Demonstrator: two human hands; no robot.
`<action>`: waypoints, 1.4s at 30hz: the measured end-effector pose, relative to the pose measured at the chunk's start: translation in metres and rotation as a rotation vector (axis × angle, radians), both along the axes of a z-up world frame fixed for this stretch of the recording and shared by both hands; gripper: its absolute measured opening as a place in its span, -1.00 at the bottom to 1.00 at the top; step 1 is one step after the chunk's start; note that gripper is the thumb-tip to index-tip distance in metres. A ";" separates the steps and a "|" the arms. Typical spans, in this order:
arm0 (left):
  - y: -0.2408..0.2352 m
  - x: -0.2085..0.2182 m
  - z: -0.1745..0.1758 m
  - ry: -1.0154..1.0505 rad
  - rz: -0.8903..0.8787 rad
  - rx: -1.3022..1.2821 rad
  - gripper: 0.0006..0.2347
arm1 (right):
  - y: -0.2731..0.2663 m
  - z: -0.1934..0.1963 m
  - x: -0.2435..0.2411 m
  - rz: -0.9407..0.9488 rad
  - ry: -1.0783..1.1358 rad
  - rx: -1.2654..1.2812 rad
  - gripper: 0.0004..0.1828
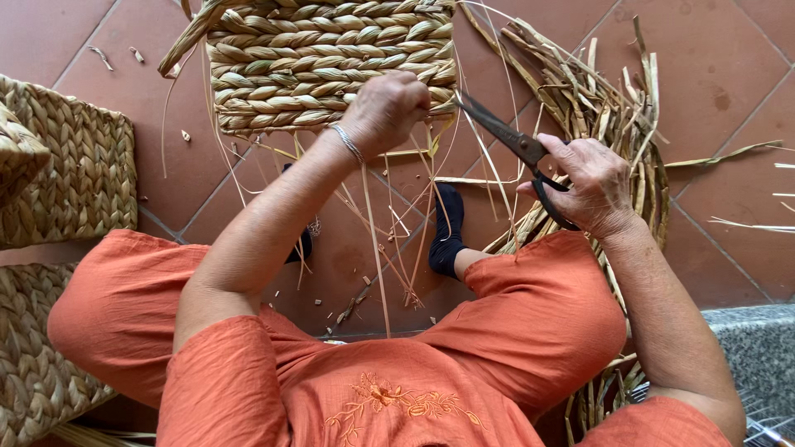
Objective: The person trims excess woven fibers from the edge of a rectangular basket using scissors. They then lift the basket to inspect the frame and adjust the remaining strands.
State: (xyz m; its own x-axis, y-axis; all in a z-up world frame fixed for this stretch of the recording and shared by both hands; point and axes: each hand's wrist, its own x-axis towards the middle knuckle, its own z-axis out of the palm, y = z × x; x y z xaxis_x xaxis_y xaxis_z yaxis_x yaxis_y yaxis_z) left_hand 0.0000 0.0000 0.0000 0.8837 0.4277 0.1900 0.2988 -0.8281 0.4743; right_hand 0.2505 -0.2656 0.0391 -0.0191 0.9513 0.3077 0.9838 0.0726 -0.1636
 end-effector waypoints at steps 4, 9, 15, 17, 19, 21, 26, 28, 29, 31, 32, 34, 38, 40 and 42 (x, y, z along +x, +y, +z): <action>0.011 -0.014 0.017 -0.145 -0.064 0.016 -0.95 | 0.014 0.006 -0.013 0.092 -0.093 0.025 -0.25; 0.011 -0.010 0.023 -0.157 -0.113 0.115 -0.95 | 0.030 0.007 -0.020 0.165 -0.130 0.051 -0.26; 0.015 -0.011 0.028 -0.113 -0.132 0.090 -0.96 | 0.034 0.007 -0.017 0.158 -0.235 0.079 -0.26; 0.015 -0.011 0.030 -0.113 -0.169 0.103 -0.94 | 0.032 0.008 -0.018 0.146 -0.234 0.077 -0.26; 0.014 -0.009 0.031 -0.107 -0.183 0.113 -0.93 | 0.032 0.005 -0.017 0.150 -0.238 0.073 -0.25; 0.013 -0.010 0.031 -0.096 -0.174 0.121 -0.94 | 0.037 -0.001 -0.018 0.169 -0.245 0.068 -0.25; 0.014 -0.005 0.030 -0.086 -0.183 0.126 -0.94 | 0.046 -0.016 -0.019 0.193 -0.309 0.087 -0.21; 0.018 -0.004 0.030 -0.091 -0.175 0.091 -0.94 | 0.049 -0.020 -0.019 0.208 -0.315 0.086 -0.19; 0.018 -0.004 0.029 -0.092 -0.162 0.066 -0.94 | 0.050 -0.023 -0.017 0.220 -0.317 0.081 -0.17; 0.019 -0.003 0.027 -0.113 -0.151 0.048 -0.94 | 0.050 -0.028 -0.014 0.240 -0.327 0.082 -0.18; 0.020 -0.004 0.026 -0.134 -0.153 0.056 -0.93 | 0.050 -0.030 -0.012 0.248 -0.334 0.087 -0.20; 0.024 -0.004 0.025 -0.192 -0.136 0.024 -0.92 | 0.050 -0.032 -0.009 0.252 -0.351 0.078 -0.25; 0.048 -0.022 0.029 -0.368 -0.028 -0.015 -0.93 | 0.043 -0.021 -0.008 0.194 -0.289 0.030 -0.29; 0.071 -0.049 0.035 -0.433 0.079 -0.231 -0.96 | 0.041 -0.004 -0.008 0.145 -0.188 0.068 -0.27; 0.096 -0.088 0.044 -0.432 0.194 -0.458 -0.91 | 0.037 0.015 -0.013 0.094 -0.066 0.138 -0.26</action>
State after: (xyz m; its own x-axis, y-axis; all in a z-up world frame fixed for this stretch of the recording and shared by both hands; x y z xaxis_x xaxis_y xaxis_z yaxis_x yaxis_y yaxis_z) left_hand -0.0878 0.0959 0.0437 0.6677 0.6933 0.2712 0.1257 -0.4641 0.8768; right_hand 0.2371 -0.2283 0.0538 -0.1306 0.8931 0.4305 0.9799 0.1825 -0.0812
